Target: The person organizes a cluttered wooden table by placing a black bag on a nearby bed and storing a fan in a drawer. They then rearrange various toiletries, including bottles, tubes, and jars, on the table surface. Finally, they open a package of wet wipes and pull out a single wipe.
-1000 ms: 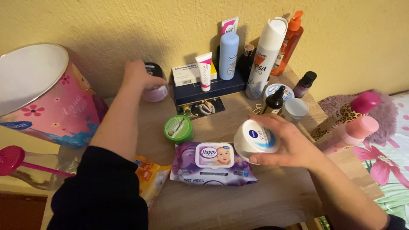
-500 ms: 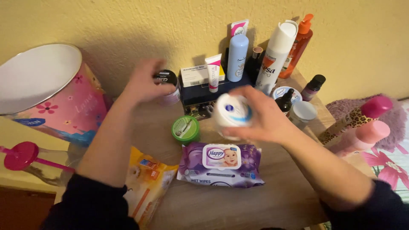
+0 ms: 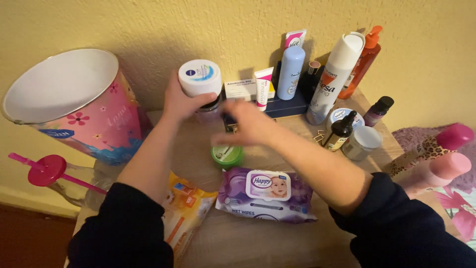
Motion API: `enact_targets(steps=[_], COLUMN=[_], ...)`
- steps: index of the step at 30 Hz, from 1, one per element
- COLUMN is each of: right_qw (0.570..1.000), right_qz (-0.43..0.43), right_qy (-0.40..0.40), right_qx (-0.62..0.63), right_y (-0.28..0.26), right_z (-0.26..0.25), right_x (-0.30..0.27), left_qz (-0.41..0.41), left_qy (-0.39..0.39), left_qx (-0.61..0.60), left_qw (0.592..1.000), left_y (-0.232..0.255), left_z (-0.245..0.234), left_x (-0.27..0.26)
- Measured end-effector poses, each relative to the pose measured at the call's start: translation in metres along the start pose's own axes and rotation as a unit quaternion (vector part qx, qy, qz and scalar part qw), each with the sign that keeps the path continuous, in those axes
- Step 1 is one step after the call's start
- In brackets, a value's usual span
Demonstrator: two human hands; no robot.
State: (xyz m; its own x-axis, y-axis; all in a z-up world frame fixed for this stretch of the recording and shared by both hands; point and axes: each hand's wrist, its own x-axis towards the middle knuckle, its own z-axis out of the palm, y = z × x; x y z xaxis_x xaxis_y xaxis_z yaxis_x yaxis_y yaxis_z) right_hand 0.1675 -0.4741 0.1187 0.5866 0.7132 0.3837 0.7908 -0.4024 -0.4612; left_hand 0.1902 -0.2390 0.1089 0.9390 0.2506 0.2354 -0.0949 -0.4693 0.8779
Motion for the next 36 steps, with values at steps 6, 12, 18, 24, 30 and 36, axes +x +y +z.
enact_targets(steps=[6, 12, 18, 24, 30, 36], right_qw=[0.975, 0.978, 0.991, 0.977, 0.98, 0.987], right_qz=[0.121, 0.14, 0.116, 0.156, 0.135, 0.152], right_qy=[-0.182, -0.157, 0.038, 0.141, 0.144, 0.038], right_qx=[-0.037, -0.007, 0.054, 0.036, -0.027, -0.03], right_y=[-0.008, 0.009, 0.012, -0.001, 0.038, 0.017], right_z=[0.038, 0.046, 0.015, -0.029, -0.001, -0.04], right_x=[-0.03, -0.028, 0.009, 0.104, 0.154, 0.131], left_qz=[-0.039, -0.016, -0.028, 0.056, 0.016, 0.011], left_qy=[0.004, -0.043, -0.049, -0.023, -0.021, -0.054], left_qx=[-0.018, -0.006, 0.067, -0.002, 0.046, 0.062], left_qw=[0.999, 0.999, 0.996, 0.998, 0.999, 0.997], left_y=[-0.034, -0.02, -0.014, -0.05, -0.051, -0.029], left_z=[0.011, -0.001, -0.018, 0.003, 0.004, -0.007], left_x=[0.005, -0.004, -0.009, 0.009, 0.013, 0.004])
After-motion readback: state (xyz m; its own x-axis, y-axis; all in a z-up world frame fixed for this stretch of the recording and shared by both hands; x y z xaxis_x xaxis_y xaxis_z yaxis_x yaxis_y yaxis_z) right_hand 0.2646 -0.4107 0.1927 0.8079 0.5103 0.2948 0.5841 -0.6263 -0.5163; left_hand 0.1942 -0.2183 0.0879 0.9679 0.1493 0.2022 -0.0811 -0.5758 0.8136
